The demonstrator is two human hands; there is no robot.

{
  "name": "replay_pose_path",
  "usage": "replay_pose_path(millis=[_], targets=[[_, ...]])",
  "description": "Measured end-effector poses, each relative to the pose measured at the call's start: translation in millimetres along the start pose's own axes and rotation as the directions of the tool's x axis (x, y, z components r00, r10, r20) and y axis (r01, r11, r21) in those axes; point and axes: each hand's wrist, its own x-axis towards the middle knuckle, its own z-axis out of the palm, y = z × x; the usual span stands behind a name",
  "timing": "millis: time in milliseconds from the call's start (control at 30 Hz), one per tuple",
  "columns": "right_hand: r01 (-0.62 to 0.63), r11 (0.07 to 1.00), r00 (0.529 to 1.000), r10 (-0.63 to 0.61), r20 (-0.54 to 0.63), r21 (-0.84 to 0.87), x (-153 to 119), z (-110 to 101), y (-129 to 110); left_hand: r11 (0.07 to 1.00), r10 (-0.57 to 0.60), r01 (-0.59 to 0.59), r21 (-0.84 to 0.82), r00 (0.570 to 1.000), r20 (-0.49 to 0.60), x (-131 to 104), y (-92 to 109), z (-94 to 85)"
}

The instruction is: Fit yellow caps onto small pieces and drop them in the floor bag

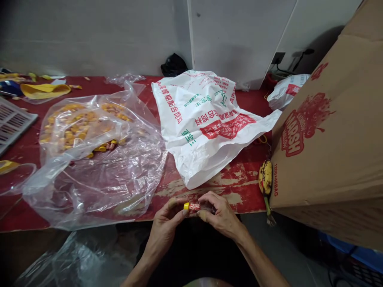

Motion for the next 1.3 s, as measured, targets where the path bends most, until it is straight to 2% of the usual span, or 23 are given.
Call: replay_pose_path(millis=[100, 267, 400, 567, 667, 733, 767, 833, 900, 967, 1100, 1200, 1300], targets=[[0.022, 1.000, 0.999, -0.021, 0.037, -0.014, 3, 8, -2, 1.000, -0.011, 0.010, -0.021, 1.000, -0.029, -4, -2, 3.6], [0.051, 0.998, 0.998, -0.050, 0.033, -0.041, 4, 16, 3, 0.979, 0.093, -0.087, 0.183, 0.995, -0.022, -8, -7, 2.1], [0.081, 0.995, 0.997, -0.082, -0.012, -0.061, 3, 25, 7, 0.966, 0.139, -0.141, 0.216, 0.990, 0.023, -17, -7, 5.1], [0.104, 0.994, 0.983, -0.105, -0.153, -0.015, 7, 40, 12, 0.956, 0.183, -0.184, 0.228, 0.983, 0.027, -14, -5, 7.2], [0.003, 0.989, 0.980, 0.027, -0.200, 0.147, 12, 47, 9, 0.968, 0.116, -0.124, 0.220, 0.992, 0.051, -1, -2, -2.2], [-0.030, 0.965, 0.982, 0.077, -0.172, 0.260, 14, 51, 2, 0.988, 0.024, -0.025, 0.149, 1.000, 0.006, 8, 0, -10.3], [-0.005, 0.961, 0.987, 0.048, -0.150, 0.277, 15, 55, -1, 0.994, -0.030, 0.033, 0.102, 0.999, -0.035, 13, 0, -13.7], [0.124, 0.964, 0.990, -0.102, -0.102, 0.234, 19, 63, -4, 0.990, -0.130, 0.135, 0.043, 0.986, -0.102, 23, 2, -17.9], [0.260, 0.955, 0.965, -0.253, -0.062, 0.145, 22, 72, -2, 0.973, -0.214, 0.221, 0.066, 0.972, -0.097, 29, 5, -17.6], [0.330, 0.943, 0.943, -0.327, -0.056, 0.044, 20, 79, 3, 0.953, -0.277, 0.280, 0.117, 0.960, -0.041, 27, 8, -12.9], [0.354, 0.927, 0.927, -0.365, -0.081, -0.125, 0, 85, 1, 0.943, -0.331, 0.329, 0.045, 0.942, 0.051, 5, 12, 2.1], [0.336, 0.933, 0.942, -0.335, 0.025, -0.130, -8, 83, -4, 0.933, -0.346, 0.349, -0.088, 0.937, 0.043, -6, 12, 5.5], [0.371, 0.920, 0.926, -0.356, 0.126, -0.126, -5, 84, -5, 0.941, -0.311, 0.306, -0.146, 0.950, -0.010, -10, 9, -0.2]])
